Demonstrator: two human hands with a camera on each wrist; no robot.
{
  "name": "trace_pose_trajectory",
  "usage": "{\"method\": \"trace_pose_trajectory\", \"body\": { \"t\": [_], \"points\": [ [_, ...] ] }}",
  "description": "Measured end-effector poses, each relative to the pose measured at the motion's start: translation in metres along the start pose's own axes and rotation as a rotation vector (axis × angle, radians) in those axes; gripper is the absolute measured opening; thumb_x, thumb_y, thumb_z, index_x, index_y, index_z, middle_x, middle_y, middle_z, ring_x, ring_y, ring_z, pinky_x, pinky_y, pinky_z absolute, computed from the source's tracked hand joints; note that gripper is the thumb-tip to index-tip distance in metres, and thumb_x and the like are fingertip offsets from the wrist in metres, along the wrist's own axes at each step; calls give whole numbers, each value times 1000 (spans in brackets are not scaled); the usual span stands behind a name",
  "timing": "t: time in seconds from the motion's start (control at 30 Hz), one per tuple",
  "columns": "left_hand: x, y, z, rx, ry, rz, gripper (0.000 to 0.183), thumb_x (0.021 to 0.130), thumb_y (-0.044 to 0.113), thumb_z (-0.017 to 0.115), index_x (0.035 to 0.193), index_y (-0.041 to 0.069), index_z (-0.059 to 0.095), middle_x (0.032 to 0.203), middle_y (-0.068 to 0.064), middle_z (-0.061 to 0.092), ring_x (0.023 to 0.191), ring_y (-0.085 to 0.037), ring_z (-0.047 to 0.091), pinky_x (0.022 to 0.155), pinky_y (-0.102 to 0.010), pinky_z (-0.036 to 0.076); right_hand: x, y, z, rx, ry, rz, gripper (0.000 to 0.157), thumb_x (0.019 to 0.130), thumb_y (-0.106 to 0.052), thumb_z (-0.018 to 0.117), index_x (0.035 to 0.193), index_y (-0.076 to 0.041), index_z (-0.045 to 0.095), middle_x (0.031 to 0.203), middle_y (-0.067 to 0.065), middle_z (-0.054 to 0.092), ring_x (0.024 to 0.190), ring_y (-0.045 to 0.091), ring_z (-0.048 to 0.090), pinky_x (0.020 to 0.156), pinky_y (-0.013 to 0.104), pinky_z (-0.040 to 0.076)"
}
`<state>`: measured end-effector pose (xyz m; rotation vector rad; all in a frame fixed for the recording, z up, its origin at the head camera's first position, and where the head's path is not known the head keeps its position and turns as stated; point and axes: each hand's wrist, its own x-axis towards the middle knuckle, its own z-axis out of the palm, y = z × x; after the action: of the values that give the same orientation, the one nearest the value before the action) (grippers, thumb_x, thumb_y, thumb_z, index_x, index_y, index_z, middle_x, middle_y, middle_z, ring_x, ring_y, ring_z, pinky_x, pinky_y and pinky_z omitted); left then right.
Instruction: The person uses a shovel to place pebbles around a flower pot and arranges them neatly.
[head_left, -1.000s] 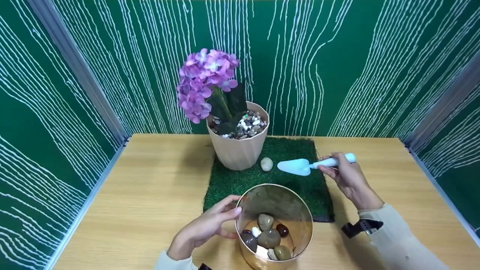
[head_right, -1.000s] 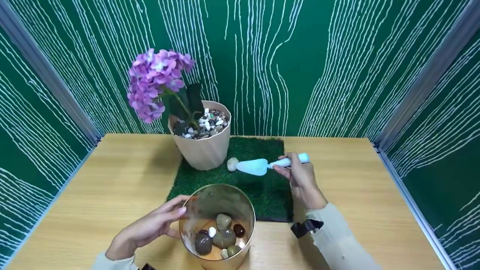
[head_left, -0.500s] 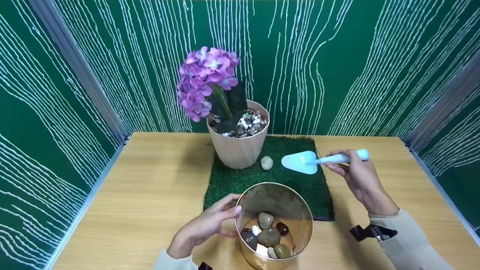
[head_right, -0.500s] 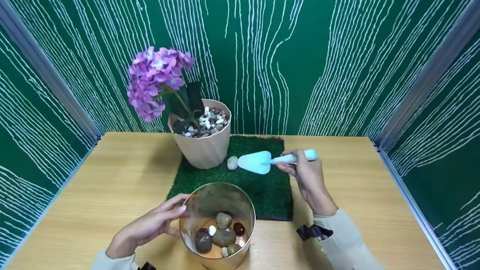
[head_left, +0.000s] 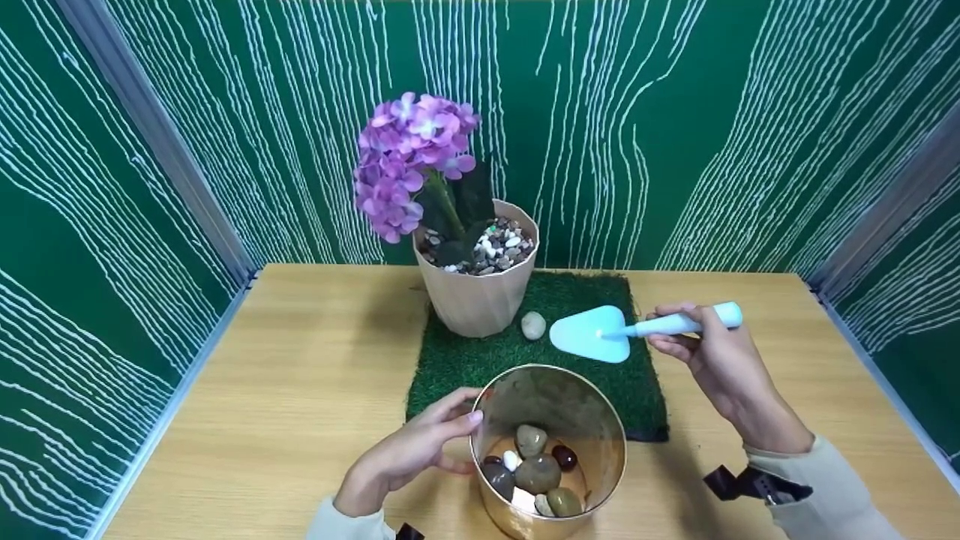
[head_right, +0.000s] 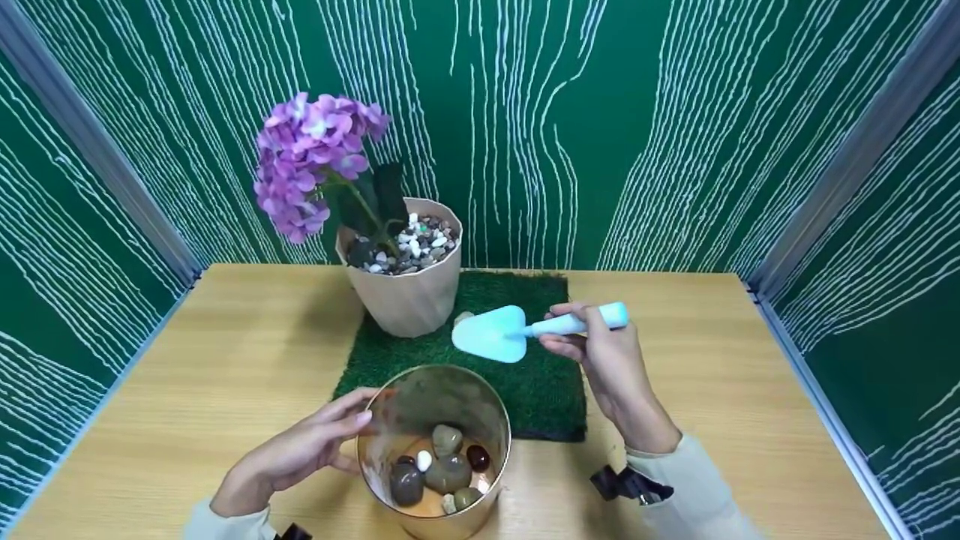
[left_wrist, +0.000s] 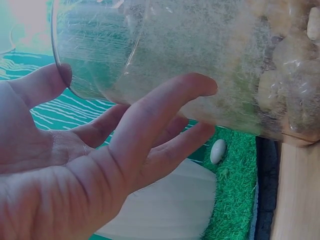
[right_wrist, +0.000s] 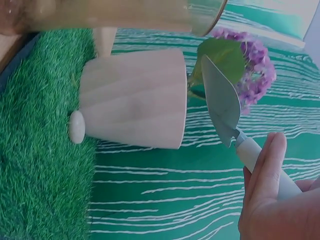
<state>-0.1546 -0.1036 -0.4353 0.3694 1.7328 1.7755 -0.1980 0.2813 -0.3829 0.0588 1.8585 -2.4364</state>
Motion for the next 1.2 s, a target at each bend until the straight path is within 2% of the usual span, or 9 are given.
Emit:
{"method": "trace_pose_trajectory", "body": {
  "t": [0.4,0.7,0.93,1.2],
  "points": [
    [0,0,0,-9,-2,-5,48,113,30,50,156,9,42,150,-24,46,143,-39,50,98,-56,60,-12,6,16,-84,-49,-20,47,116,-19,34,106,-13,80,106,3,80,85,11,79,84,24,63],
    [-1,0,0,-9,4,-5,48,112,30,50,155,9,43,148,-25,48,142,-39,51,97,-54,61,-18,8,24,-99,-96,-3,48,116,-15,32,108,-13,80,107,3,80,83,11,78,81,23,63],
    [0,1,1,-10,3,-14,48,112,30,50,155,10,43,151,-25,47,144,-40,50,97,-54,61,-22,11,30,-152,-88,27,46,116,-15,34,107,-13,79,106,2,80,80,11,78,80,24,64],
    [0,1,1,-13,8,0,48,112,28,51,156,8,43,144,-23,52,137,-33,54,94,-53,62,-26,13,41,-258,-91,11,40,112,-9,37,113,4,75,102,8,81,78,14,79,78,30,65]
  ]
}}
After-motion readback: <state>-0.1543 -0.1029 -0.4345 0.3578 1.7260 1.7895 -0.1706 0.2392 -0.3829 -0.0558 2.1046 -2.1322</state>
